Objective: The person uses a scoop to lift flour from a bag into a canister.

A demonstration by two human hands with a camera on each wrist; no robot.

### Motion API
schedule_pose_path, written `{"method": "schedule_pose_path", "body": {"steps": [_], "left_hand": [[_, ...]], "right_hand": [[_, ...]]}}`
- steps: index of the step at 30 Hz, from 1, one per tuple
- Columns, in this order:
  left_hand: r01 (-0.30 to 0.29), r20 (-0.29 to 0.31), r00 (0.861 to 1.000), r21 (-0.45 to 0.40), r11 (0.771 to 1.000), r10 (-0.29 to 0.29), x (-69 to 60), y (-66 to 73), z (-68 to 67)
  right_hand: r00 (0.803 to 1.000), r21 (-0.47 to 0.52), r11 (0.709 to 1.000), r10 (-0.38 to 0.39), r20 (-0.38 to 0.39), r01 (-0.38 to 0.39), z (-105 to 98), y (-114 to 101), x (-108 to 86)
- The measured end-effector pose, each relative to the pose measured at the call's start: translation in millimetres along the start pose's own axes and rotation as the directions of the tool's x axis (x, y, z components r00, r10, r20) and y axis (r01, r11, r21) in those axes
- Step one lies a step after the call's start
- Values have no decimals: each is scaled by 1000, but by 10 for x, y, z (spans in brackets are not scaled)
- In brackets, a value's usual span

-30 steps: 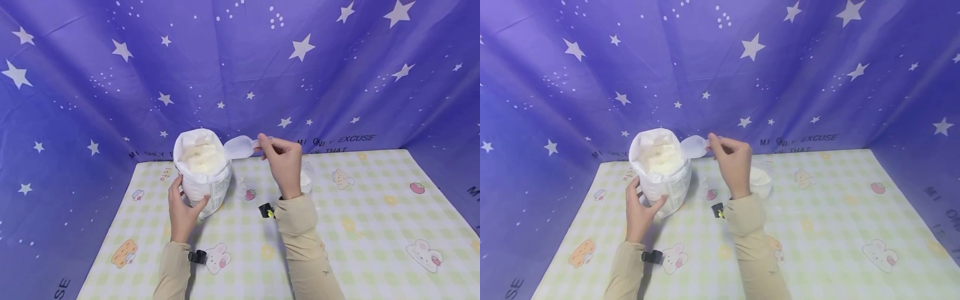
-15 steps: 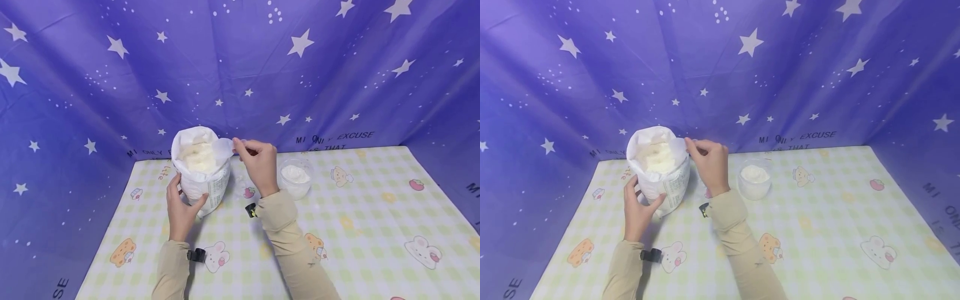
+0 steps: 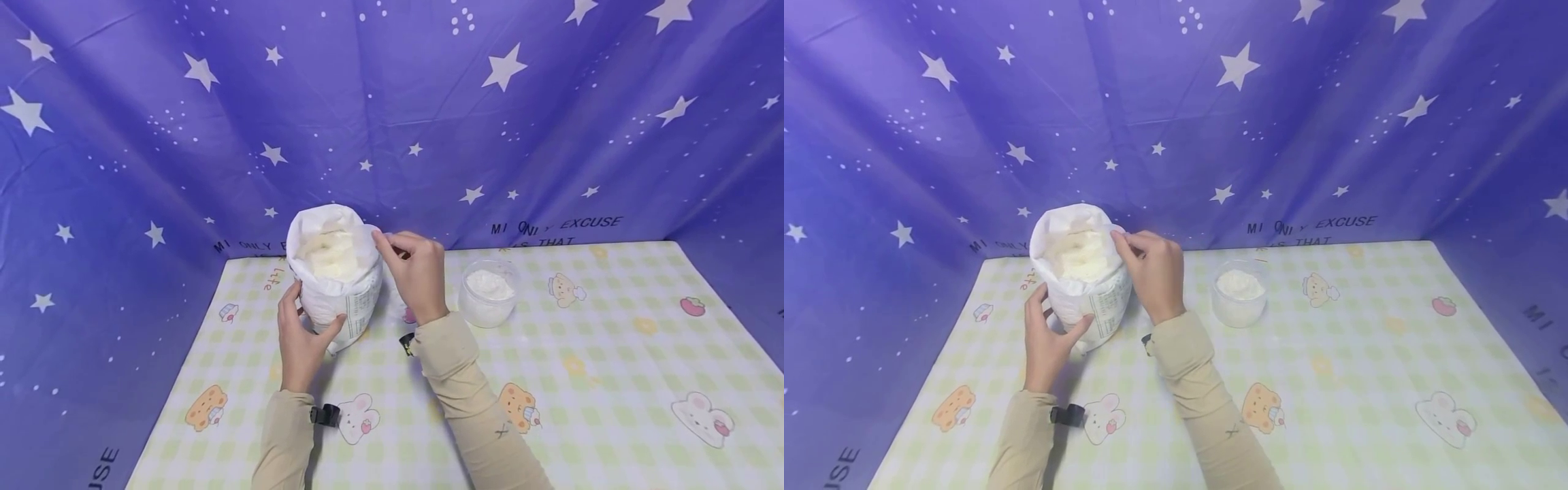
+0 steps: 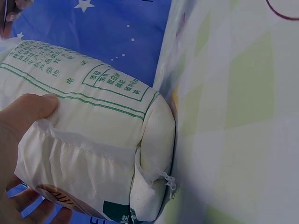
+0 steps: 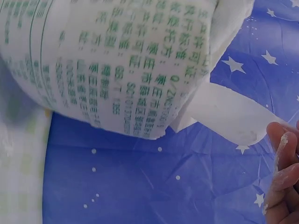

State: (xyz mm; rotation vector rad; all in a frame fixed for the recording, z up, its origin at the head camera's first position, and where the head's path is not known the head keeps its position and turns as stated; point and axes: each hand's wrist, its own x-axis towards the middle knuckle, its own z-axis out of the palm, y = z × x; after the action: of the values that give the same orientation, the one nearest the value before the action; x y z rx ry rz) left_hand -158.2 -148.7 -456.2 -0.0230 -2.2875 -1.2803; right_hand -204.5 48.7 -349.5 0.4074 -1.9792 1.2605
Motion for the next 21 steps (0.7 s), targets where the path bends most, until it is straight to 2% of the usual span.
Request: {"method": "schedule_pose_path", "body": {"steps": [7, 16, 21], "left_hand": [[24, 9, 1000, 2, 1000, -24, 4, 0, -4], [23, 11, 1000, 4, 1000, -23, 7, 6, -2], [26, 12, 1000, 8, 1000, -27, 6, 3, 0]], "right_hand": [[996, -113, 991, -61, 59, 67, 77, 26, -26], [992, -143, 989, -1, 123, 19, 194, 96, -43], [983, -158, 987, 39, 180, -11, 257, 127, -13]]}}
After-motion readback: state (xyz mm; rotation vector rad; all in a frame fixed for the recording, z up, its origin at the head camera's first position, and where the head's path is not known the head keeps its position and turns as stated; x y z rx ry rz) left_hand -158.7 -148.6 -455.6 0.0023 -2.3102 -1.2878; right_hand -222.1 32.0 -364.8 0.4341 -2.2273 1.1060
